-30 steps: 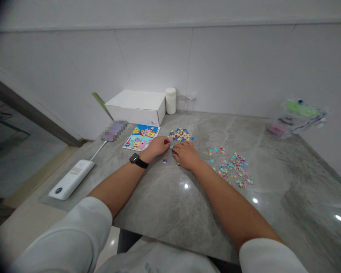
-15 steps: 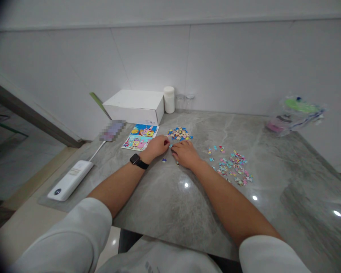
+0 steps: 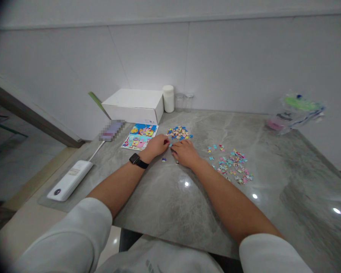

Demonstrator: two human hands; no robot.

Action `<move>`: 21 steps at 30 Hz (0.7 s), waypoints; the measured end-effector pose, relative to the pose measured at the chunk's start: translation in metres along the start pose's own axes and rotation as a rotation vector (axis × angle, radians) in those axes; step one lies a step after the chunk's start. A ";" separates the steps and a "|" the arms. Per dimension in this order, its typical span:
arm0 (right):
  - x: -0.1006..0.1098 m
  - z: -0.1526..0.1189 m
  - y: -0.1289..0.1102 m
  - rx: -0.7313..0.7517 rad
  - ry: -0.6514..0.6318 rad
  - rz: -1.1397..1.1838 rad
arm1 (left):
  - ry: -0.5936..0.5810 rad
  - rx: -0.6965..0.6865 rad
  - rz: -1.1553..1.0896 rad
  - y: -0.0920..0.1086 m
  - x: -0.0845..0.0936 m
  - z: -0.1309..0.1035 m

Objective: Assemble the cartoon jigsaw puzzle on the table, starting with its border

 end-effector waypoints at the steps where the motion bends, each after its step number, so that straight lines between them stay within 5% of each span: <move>1: 0.000 0.000 0.000 0.001 -0.001 0.000 | -0.001 0.002 0.000 0.000 0.000 0.000; 21: 0.012 -0.002 -0.003 -0.017 0.054 -0.006 | 0.110 -0.102 -0.091 0.011 0.017 0.001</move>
Point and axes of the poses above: each hand's wrist, its own z-axis towards the middle knuckle, its own x-axis out of the back of the hand, y = z × x, the point moved 9 cm from there along z, towards the middle knuckle, and after that the axes turned 13 degrees about x, right-handed, at the moved point
